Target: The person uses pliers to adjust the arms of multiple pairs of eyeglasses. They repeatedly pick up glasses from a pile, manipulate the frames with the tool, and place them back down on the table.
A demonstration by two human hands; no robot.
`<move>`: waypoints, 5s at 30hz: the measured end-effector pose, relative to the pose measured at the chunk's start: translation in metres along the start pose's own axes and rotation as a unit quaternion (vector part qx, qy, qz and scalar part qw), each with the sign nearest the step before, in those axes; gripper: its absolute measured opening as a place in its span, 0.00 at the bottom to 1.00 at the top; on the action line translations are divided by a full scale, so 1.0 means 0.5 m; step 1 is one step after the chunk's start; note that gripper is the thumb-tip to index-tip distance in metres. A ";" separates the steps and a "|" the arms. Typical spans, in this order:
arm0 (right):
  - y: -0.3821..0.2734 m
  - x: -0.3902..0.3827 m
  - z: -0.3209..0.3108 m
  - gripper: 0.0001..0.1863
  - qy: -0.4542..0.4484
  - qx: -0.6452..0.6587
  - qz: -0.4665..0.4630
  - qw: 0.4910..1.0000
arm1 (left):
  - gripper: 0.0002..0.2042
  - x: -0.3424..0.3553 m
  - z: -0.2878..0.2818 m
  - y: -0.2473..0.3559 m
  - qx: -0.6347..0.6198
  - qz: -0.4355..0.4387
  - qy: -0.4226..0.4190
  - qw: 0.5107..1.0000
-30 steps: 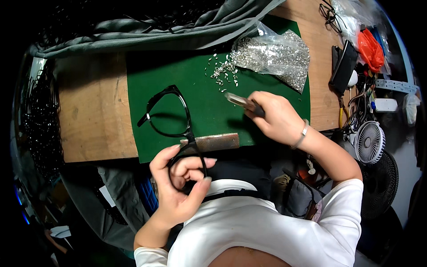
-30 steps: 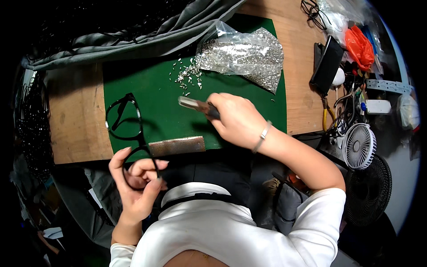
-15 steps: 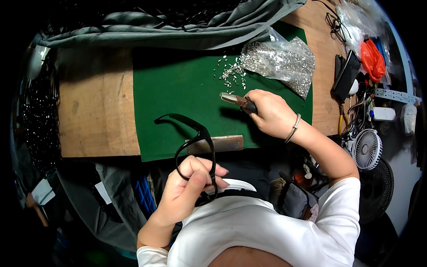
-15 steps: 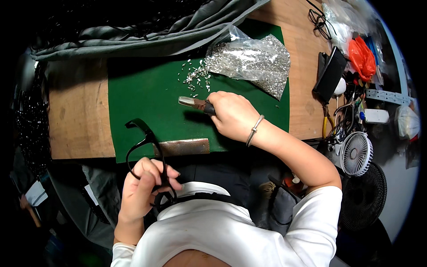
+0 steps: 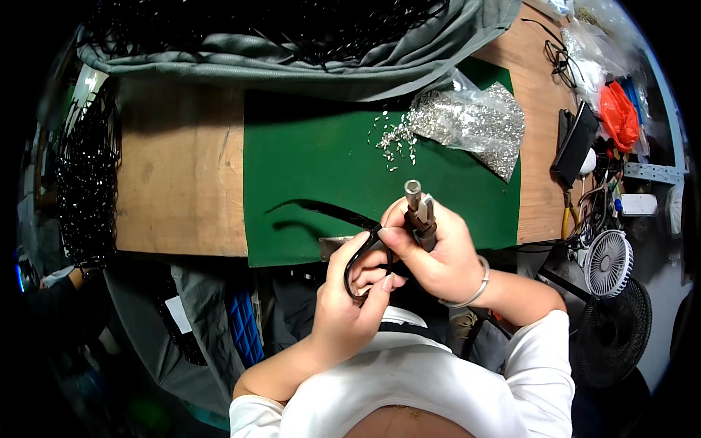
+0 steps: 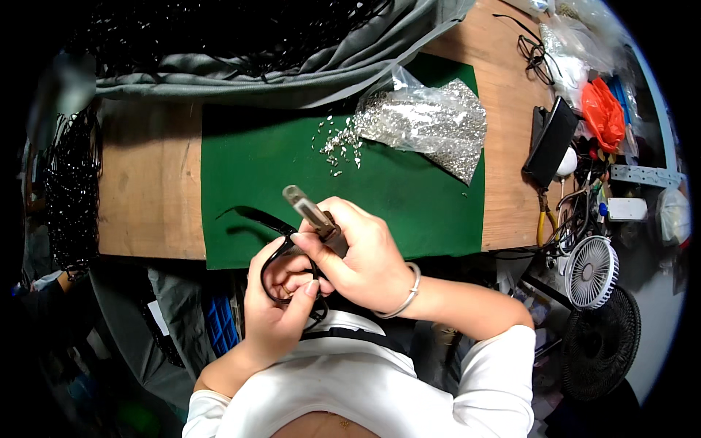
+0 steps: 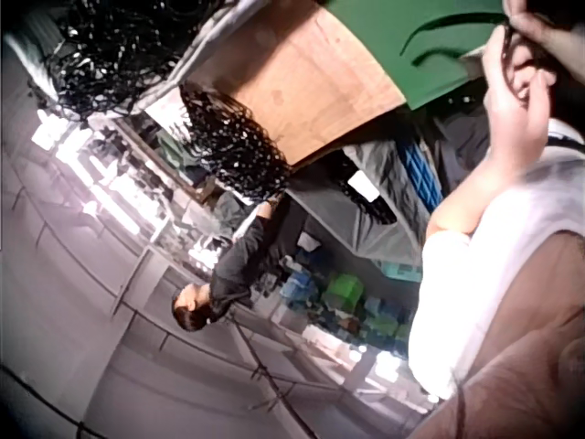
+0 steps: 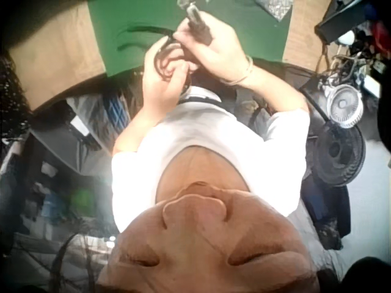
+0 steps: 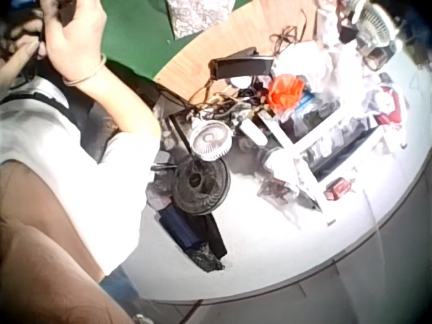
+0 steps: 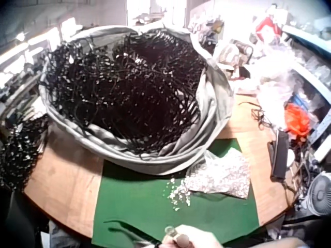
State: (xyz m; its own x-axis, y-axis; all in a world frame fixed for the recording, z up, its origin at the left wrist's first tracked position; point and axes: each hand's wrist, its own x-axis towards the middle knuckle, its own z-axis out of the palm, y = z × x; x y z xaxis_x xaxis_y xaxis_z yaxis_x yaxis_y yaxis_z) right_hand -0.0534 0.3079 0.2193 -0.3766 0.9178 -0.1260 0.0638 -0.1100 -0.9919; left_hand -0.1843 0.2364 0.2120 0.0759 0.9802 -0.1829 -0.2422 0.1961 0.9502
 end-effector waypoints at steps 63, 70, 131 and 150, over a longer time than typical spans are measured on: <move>0.047 0.020 -0.088 0.16 -0.209 -0.351 0.048 0.911 | 0.21 0.013 -0.121 0.212 0.057 -0.113 0.010 0.992; 0.043 0.023 -0.089 0.16 -0.179 -0.295 0.056 0.937 | 0.12 0.133 -0.368 0.099 0.518 -0.076 0.056 0.850; 0.083 0.047 -0.075 0.07 -0.066 -0.433 -0.077 0.896 | 0.44 0.039 -0.062 0.024 0.005 0.209 -0.019 0.978; 0.053 0.024 -0.030 0.12 -0.028 -0.012 0.080 0.996 | 0.41 0.061 0.022 -0.016 0.049 0.203 0.070 0.976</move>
State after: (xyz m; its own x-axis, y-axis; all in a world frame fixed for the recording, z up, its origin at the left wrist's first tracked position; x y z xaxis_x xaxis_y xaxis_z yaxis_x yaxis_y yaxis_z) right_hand -0.0422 0.3217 0.1917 -0.4116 0.8659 -0.2842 0.1486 -0.2439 -0.9584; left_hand -0.1695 0.2647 0.2017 -0.1406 0.9723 0.1868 -0.1305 -0.2053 0.9700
